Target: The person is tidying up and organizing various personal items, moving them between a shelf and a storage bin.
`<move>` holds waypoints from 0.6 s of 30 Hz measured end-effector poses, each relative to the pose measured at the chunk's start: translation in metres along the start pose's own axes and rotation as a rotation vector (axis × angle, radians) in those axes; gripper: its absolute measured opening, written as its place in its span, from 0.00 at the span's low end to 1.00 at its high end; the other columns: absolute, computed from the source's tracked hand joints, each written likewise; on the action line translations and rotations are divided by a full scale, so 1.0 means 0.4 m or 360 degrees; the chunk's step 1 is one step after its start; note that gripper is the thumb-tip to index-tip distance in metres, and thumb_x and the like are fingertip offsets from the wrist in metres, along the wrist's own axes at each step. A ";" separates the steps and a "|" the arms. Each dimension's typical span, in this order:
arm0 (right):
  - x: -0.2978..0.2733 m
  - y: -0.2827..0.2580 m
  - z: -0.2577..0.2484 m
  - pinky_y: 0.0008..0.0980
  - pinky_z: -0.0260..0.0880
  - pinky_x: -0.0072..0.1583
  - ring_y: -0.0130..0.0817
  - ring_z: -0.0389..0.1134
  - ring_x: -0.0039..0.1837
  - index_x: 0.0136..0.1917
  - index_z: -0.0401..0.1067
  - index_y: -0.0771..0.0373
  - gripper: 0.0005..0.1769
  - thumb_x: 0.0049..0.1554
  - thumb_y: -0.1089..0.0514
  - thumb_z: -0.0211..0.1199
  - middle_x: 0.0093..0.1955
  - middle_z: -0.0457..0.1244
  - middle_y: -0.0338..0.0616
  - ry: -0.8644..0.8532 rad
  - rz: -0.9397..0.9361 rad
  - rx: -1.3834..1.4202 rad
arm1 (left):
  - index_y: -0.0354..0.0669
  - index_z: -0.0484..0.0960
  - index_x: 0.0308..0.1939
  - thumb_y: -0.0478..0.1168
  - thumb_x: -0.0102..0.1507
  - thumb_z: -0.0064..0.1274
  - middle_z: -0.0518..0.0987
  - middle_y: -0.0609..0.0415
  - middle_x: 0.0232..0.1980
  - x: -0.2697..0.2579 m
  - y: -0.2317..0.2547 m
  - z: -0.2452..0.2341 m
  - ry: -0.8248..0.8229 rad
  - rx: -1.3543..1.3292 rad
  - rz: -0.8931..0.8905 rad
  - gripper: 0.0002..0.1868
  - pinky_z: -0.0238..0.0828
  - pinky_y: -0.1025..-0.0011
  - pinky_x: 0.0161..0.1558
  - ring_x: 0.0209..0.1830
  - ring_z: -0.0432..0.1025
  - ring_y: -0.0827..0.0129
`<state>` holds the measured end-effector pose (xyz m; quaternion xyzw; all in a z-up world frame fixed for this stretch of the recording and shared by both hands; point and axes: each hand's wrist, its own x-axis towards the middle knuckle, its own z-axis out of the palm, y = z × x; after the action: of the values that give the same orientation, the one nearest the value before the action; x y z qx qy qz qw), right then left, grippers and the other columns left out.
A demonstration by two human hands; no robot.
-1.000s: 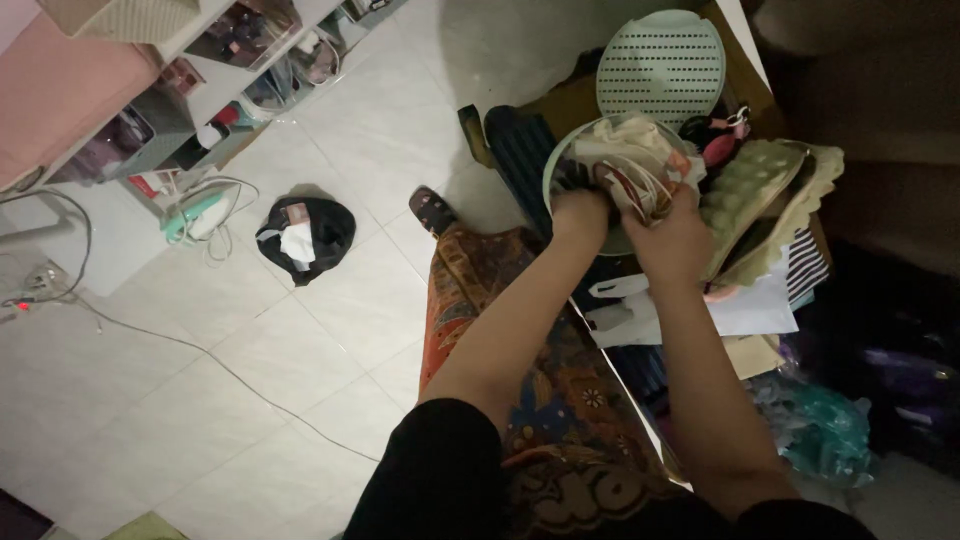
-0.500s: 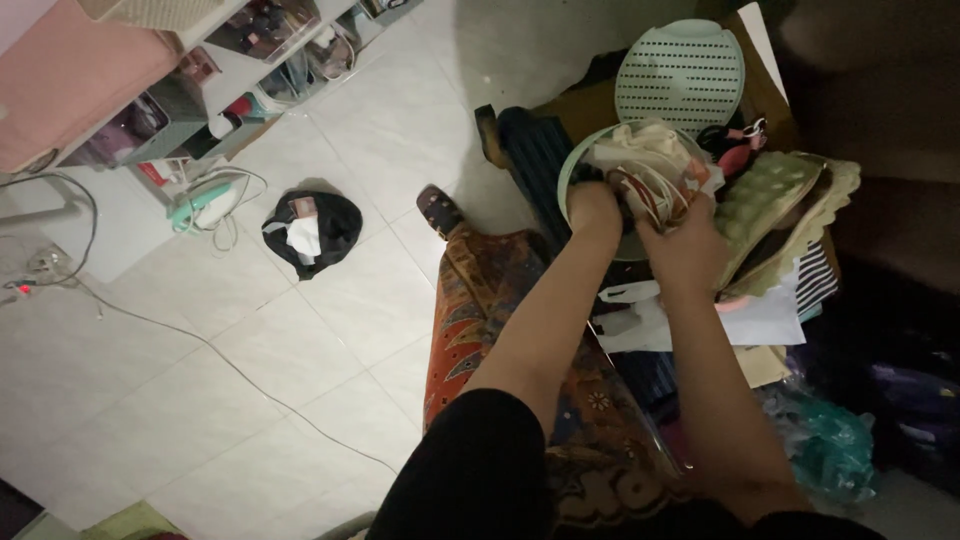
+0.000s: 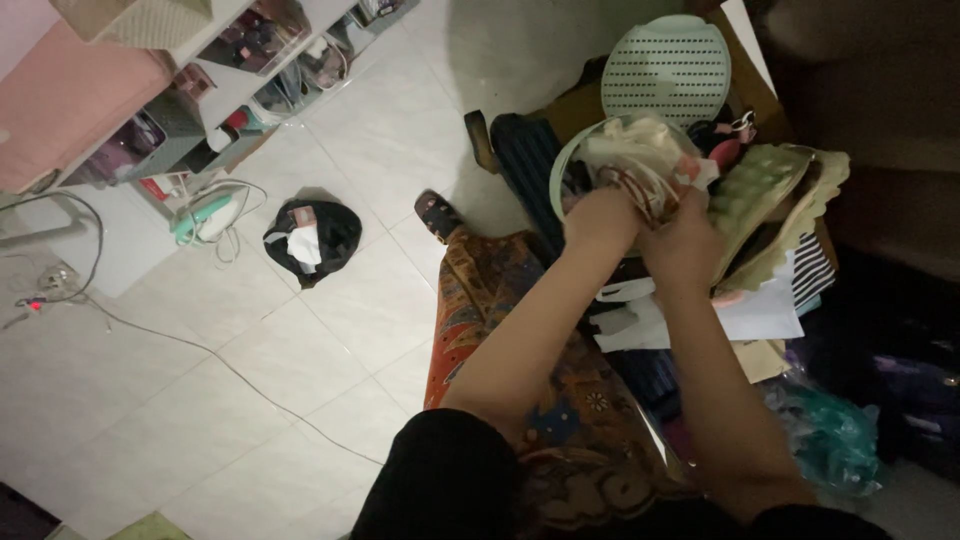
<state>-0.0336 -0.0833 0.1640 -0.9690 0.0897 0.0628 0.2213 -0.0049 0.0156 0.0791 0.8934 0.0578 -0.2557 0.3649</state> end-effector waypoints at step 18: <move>0.039 -0.013 0.070 0.52 0.74 0.45 0.53 0.73 0.45 0.72 0.61 0.61 0.42 0.53 0.40 0.71 0.58 0.68 0.54 -0.0337 -0.0195 -0.0498 | 0.43 0.72 0.63 0.40 0.77 0.40 0.83 0.58 0.49 -0.298 -0.220 -0.312 -0.0112 -0.1692 0.0640 0.13 0.70 0.76 0.36 0.31 0.70 0.78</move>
<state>-0.0195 -0.0685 0.1388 -0.9832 -0.0043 0.1640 0.0798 -0.0815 0.1746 0.1591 0.5714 -0.0048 -0.1466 0.8075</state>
